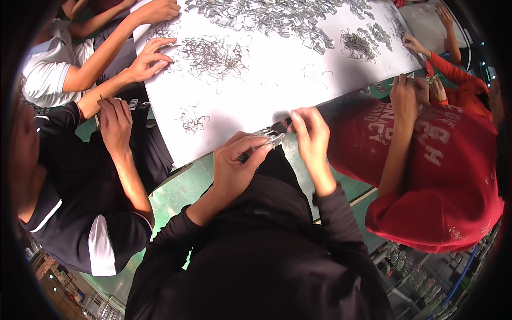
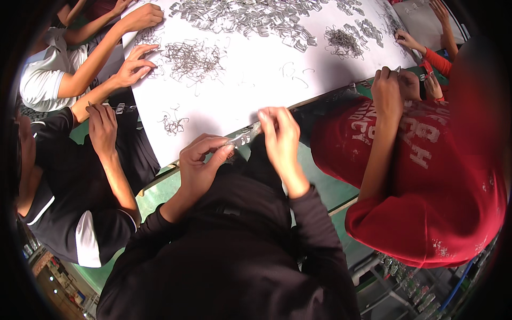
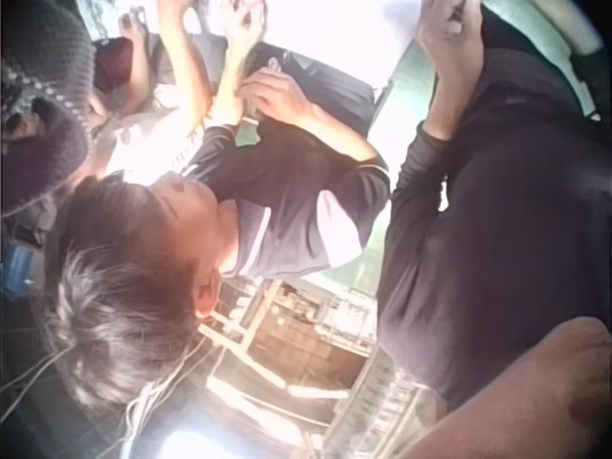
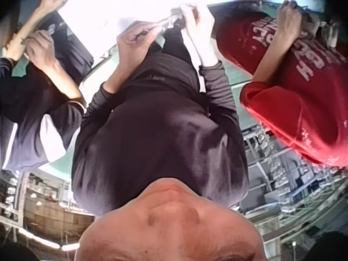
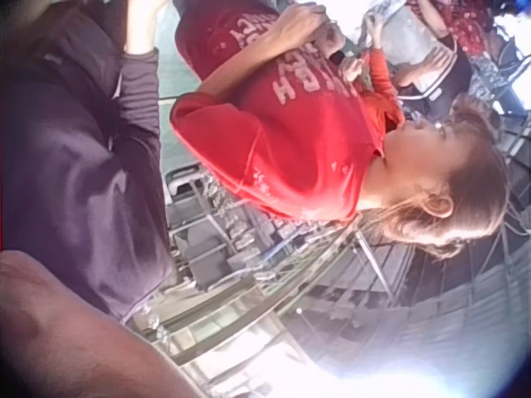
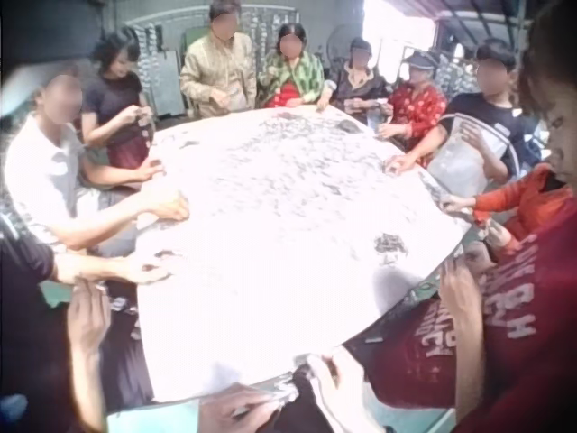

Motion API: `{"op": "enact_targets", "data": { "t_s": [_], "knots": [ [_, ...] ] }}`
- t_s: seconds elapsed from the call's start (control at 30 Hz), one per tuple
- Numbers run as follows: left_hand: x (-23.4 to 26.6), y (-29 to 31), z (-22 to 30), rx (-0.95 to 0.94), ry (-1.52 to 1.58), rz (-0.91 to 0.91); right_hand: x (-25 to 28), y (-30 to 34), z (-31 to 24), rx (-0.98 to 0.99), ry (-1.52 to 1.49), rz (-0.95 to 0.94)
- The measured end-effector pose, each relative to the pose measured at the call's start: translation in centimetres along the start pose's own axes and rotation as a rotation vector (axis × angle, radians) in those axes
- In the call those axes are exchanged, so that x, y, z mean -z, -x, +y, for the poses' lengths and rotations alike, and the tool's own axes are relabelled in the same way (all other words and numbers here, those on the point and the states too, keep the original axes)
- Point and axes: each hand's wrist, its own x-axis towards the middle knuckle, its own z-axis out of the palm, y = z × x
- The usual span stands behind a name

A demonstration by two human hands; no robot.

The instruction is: The person sorts small metal components on a table by hand and hangs them one at a time onto a metal rack with multiple hooks.

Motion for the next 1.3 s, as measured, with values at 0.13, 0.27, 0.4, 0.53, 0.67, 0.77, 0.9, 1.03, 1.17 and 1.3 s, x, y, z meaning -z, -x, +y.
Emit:
{"op": "enact_targets", "data": {
  "t_s": [0.13, 0.27, 0.4, 0.53, 0.67, 0.77, 0.9, 1.03, 1.17, 1.3],
  "knots": [
    [0.0, 0.4, -0.2, -0.052, -0.031, 0.010, -3.3, -8.1, 4.0, 0.124, 0.467, -0.166],
    [-0.1, 0.7, 0.3, -0.024, -0.008, 0.010, -5.5, -11.5, 6.1, 0.163, 0.805, -0.324],
    [-0.1, 1.0, 0.5, 0.032, 0.073, 0.020, -4.8, -10.6, 4.8, 0.161, 0.610, -0.310],
    [-0.3, 1.5, 0.7, 0.098, 0.111, -0.024, 0.7, -5.3, -2.7, -0.205, -0.142, -0.334],
    [-0.5, 1.5, 0.4, 0.096, 0.195, -0.026, 4.0, 0.5, -7.3, -0.342, -0.420, -0.275],
    [-0.9, 0.9, 0.9, 0.070, 0.160, -0.048, 4.6, 3.2, -8.0, -0.326, -0.520, -0.259],
    [-1.8, 0.0, 1.2, -0.077, 0.132, -0.059, 4.0, 3.8, -7.3, -0.154, -0.288, -0.148],
    [-2.7, -1.2, 0.9, -0.151, 0.063, -0.052, 3.8, 3.2, -6.4, -0.048, -0.172, -0.046],
    [-4.0, -2.6, 0.9, -0.075, 0.124, -0.035, 4.6, 2.3, -5.9, -0.037, -0.030, -0.018],
    [-5.4, -4.0, 0.9, -0.180, 0.020, -0.120, 5.2, 1.5, -5.0, -0.038, -0.049, 0.064]
  ]
}}
